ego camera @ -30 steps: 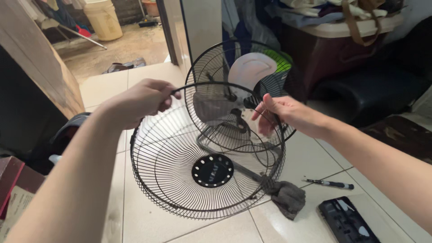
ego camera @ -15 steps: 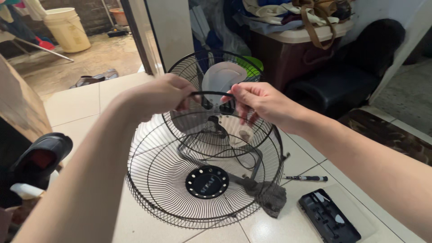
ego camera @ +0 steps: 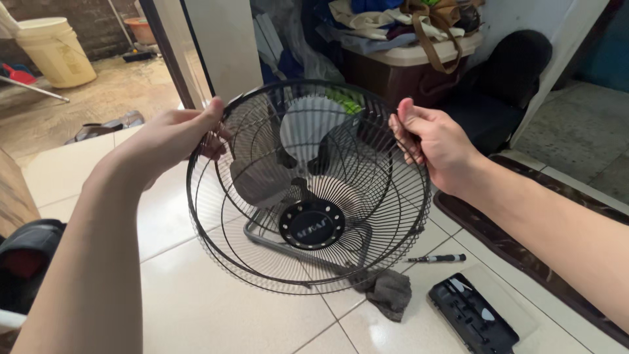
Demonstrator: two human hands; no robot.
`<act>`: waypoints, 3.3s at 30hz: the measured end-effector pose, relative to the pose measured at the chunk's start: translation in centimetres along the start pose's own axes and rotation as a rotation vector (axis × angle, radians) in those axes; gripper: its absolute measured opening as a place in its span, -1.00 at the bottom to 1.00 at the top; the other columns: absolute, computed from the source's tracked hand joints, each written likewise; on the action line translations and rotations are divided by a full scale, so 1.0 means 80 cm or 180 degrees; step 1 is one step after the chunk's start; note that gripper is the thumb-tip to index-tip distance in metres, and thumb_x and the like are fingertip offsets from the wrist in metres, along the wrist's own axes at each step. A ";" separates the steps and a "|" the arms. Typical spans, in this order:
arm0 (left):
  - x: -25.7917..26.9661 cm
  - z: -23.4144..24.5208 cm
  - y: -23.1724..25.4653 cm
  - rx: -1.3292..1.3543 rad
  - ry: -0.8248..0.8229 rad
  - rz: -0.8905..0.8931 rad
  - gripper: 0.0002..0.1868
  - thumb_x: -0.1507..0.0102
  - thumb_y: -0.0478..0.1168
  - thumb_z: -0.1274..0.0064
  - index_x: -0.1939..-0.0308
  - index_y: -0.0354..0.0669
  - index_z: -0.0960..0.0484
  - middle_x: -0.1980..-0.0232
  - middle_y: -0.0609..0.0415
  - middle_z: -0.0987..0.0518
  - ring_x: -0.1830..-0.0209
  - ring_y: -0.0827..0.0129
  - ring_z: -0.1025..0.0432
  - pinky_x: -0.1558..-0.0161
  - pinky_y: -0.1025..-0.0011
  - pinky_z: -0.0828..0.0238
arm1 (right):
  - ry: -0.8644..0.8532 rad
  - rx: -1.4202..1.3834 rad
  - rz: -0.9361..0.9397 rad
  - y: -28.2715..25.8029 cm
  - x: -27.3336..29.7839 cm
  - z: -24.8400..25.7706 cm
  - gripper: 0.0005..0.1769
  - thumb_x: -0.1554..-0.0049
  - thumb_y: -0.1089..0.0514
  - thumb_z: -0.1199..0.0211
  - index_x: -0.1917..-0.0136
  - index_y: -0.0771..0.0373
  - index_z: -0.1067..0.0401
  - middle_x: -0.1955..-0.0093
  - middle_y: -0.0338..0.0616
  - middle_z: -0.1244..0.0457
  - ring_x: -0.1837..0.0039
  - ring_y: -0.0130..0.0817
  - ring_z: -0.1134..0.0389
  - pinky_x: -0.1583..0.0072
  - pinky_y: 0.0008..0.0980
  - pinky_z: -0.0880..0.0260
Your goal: The person cleans a disassembled electric fan using a dark cloth. They wipe the fan blades and the metal wire cage, then reassemble the fan by attaching the blades to the motor and securing the cage.
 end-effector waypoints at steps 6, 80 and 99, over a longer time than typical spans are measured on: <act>-0.018 0.011 -0.001 0.1259 0.0406 -0.0418 -0.50 -0.37 0.22 0.00 0.19 -0.12 -0.75 0.43 0.24 -0.39 0.39 0.51 -0.19 0.24 0.44 -0.14 | -0.0034 -0.0725 -0.0335 0.010 -0.003 0.016 -0.57 -0.35 -0.15 0.05 0.12 0.18 -0.40 0.29 -0.27 -0.29 0.31 -0.45 -0.26 0.21 -0.39 -0.28; -0.170 -0.088 -0.172 0.3316 0.1159 0.0009 -0.67 -0.40 -0.05 -0.02 0.13 -0.26 -0.72 0.36 0.18 -0.59 0.57 0.58 -0.22 0.50 0.52 -0.20 | 0.0114 0.4100 0.1523 -0.056 -0.218 -0.140 -0.76 -0.15 -0.03 -0.45 0.12 0.19 -0.66 0.27 -0.10 -0.42 0.24 -0.39 -0.42 0.09 -0.36 -0.43; -0.179 -0.115 -0.204 0.3374 0.1379 -0.0031 -0.69 -0.42 -0.05 0.01 0.23 -0.18 -0.67 0.44 0.29 -0.54 0.56 0.65 -0.22 0.48 0.55 -0.15 | -0.0500 0.3429 0.2126 -0.035 -0.205 -0.135 -0.90 -0.25 0.20 -0.34 0.05 0.28 -0.60 0.08 -0.14 -0.46 0.01 -0.46 -0.51 -0.07 -0.47 -0.55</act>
Point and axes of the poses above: each hand's wrist, its own x-axis away from the middle knuckle, its own z-axis out of the back of the hand, y = z × x, the point moved 3 cm from there along -x, towards the middle knuckle
